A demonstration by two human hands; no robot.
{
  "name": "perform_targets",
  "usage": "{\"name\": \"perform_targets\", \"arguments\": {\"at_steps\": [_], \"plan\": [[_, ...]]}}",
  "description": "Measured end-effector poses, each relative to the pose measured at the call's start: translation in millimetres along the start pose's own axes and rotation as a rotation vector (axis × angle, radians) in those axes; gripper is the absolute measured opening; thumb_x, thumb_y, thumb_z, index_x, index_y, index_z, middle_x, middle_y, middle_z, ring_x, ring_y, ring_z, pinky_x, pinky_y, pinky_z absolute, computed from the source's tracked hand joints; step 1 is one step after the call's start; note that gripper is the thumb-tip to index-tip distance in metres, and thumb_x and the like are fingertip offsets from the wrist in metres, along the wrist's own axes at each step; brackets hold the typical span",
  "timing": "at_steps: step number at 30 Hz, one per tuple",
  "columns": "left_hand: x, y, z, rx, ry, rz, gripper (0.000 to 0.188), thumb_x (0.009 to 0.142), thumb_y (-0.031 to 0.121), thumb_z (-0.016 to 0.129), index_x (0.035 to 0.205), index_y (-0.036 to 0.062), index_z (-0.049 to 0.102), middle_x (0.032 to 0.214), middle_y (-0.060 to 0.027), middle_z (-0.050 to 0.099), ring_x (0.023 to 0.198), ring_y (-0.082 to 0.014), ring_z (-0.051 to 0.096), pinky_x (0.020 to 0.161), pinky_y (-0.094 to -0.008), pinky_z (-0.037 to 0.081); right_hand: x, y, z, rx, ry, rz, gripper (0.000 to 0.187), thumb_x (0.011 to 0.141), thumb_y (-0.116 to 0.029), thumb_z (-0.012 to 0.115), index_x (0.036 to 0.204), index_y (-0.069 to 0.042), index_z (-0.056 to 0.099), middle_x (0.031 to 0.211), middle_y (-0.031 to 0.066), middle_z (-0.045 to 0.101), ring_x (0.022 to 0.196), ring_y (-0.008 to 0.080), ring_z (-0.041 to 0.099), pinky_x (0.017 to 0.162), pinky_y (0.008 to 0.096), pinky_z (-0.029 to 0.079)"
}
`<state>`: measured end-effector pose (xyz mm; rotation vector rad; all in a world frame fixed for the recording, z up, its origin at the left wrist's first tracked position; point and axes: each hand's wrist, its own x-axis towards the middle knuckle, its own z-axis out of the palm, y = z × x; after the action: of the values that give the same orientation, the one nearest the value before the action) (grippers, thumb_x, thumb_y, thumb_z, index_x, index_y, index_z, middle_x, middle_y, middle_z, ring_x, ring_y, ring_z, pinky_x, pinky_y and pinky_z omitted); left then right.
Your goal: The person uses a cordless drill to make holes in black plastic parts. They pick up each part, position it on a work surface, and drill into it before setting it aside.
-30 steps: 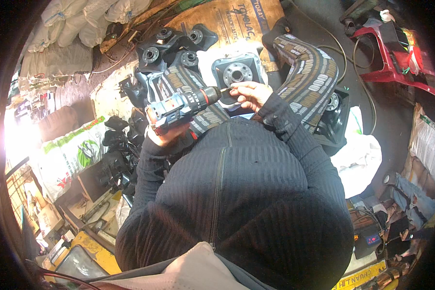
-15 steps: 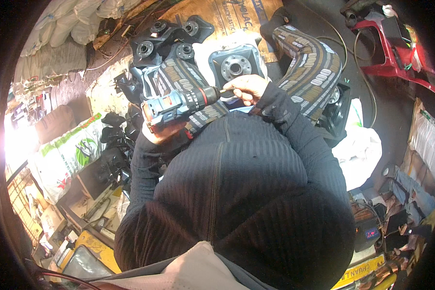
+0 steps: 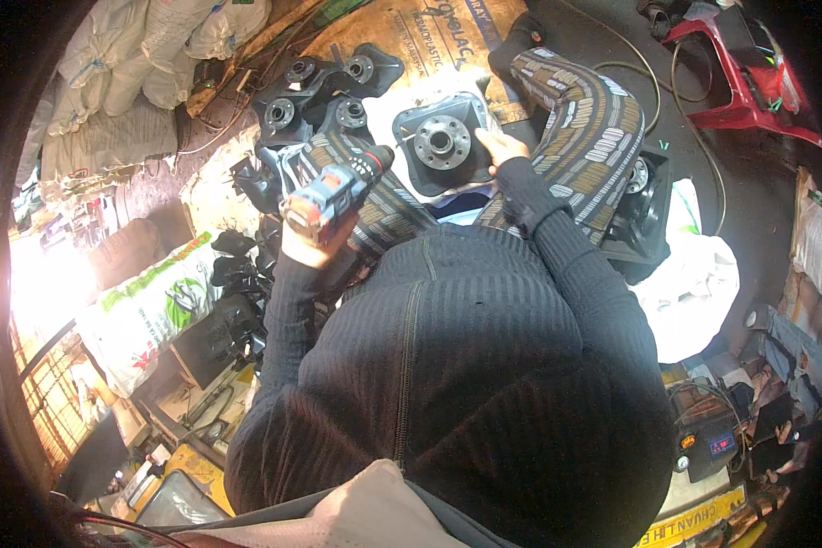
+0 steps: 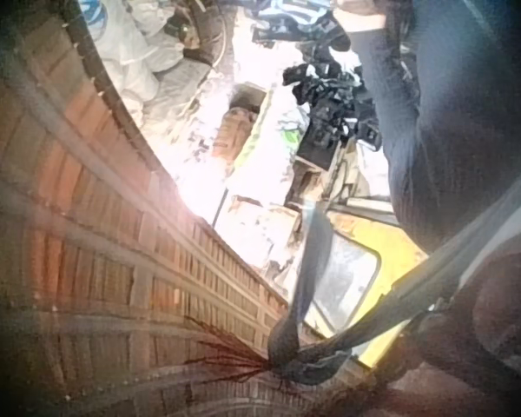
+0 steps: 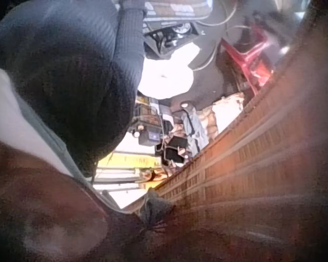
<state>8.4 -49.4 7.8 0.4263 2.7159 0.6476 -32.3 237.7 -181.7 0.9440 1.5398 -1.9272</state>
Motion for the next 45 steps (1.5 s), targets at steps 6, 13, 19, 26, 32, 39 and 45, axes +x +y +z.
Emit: {"name": "perform_targets", "arguments": {"at_steps": [6, 13, 19, 26, 32, 39, 45], "plan": [[16, -10, 15, -0.177, 0.036, -0.161, 0.054, 0.068, 0.021, 0.075, 0.114, 0.0056, 0.052, 0.108, -0.0115, 0.059, 0.102, -0.0237, 0.057, 0.088, -0.0343, 0.044, 29, -1, 23, -0.435, -0.047, -0.110, 0.046, 0.066, -0.050, 0.073, 0.079, -0.006, 0.065, 0.063, 0.0026, 0.057, 0.045, 0.0096, 0.047, 0.046, 0.0249, 0.040], [24, 4, 16, -0.225, -0.022, -0.210, 0.057, 0.066, 0.018, 0.076, 0.115, 0.0031, 0.051, 0.108, -0.0100, 0.059, 0.101, -0.0205, 0.057, 0.089, -0.0328, 0.044, 11, -10, 22, -0.364, -0.118, -0.234, 0.039, 0.072, -0.043, 0.071, 0.080, -0.005, 0.064, 0.063, 0.0023, 0.058, 0.044, 0.0088, 0.049, 0.044, 0.0241, 0.041], [23, 2, 10, -0.254, -0.040, -0.163, 0.054, 0.066, 0.016, 0.075, 0.114, 0.0036, 0.053, 0.109, -0.0105, 0.059, 0.101, -0.0208, 0.057, 0.090, -0.0322, 0.044, 6, -10, 20, -0.356, -0.155, -0.297, 0.038, 0.073, -0.041, 0.069, 0.081, -0.005, 0.064, 0.062, 0.0024, 0.058, 0.045, 0.0091, 0.051, 0.045, 0.0239, 0.043], [19, 0, 12, -0.243, -0.078, -0.398, 0.065, 0.064, 0.021, 0.077, 0.113, -0.0005, 0.041, 0.103, -0.0133, 0.057, 0.094, -0.0207, 0.058, 0.082, -0.0297, 0.048, -12, -26, 23, -0.410, -0.163, -0.376, 0.036, 0.074, -0.039, 0.069, 0.079, -0.004, 0.064, 0.060, 0.0032, 0.058, 0.048, 0.0094, 0.053, 0.047, 0.0243, 0.043], [40, -10, 21, -0.089, 0.130, -0.012, 0.047, 0.070, 0.019, 0.072, 0.109, 0.0026, 0.051, 0.091, -0.0079, 0.060, 0.072, -0.0156, 0.056, 0.064, -0.0275, 0.048, -10, -38, 34, -0.419, -0.214, -0.405, 0.034, 0.075, -0.038, 0.068, 0.076, -0.004, 0.063, 0.059, 0.0029, 0.059, 0.047, 0.0098, 0.053, 0.048, 0.0246, 0.043], [62, -52, 38, -0.260, -0.024, -0.059, 0.050, 0.068, 0.000, 0.065, 0.114, 0.0065, 0.047, 0.091, -0.0055, 0.060, 0.071, -0.0133, 0.059, 0.055, -0.0286, 0.048, 19, -29, 44, -0.454, -0.178, -0.354, 0.037, 0.074, -0.043, 0.068, 0.076, -0.006, 0.063, 0.062, 0.0042, 0.061, 0.047, 0.0116, 0.057, 0.050, 0.0252, 0.046], [66, -10, 21, -0.502, -0.037, -0.404, 0.045, 0.069, 0.019, 0.073, 0.107, 0.0014, 0.054, 0.076, -0.0082, 0.062, 0.051, -0.0156, 0.056, 0.044, -0.0281, 0.045, 21, -25, 41, -0.404, -0.143, -0.320, 0.038, 0.074, -0.043, 0.068, 0.074, -0.006, 0.062, 0.063, 0.0041, 0.062, 0.046, 0.0116, 0.056, 0.049, 0.0254, 0.046]]}}
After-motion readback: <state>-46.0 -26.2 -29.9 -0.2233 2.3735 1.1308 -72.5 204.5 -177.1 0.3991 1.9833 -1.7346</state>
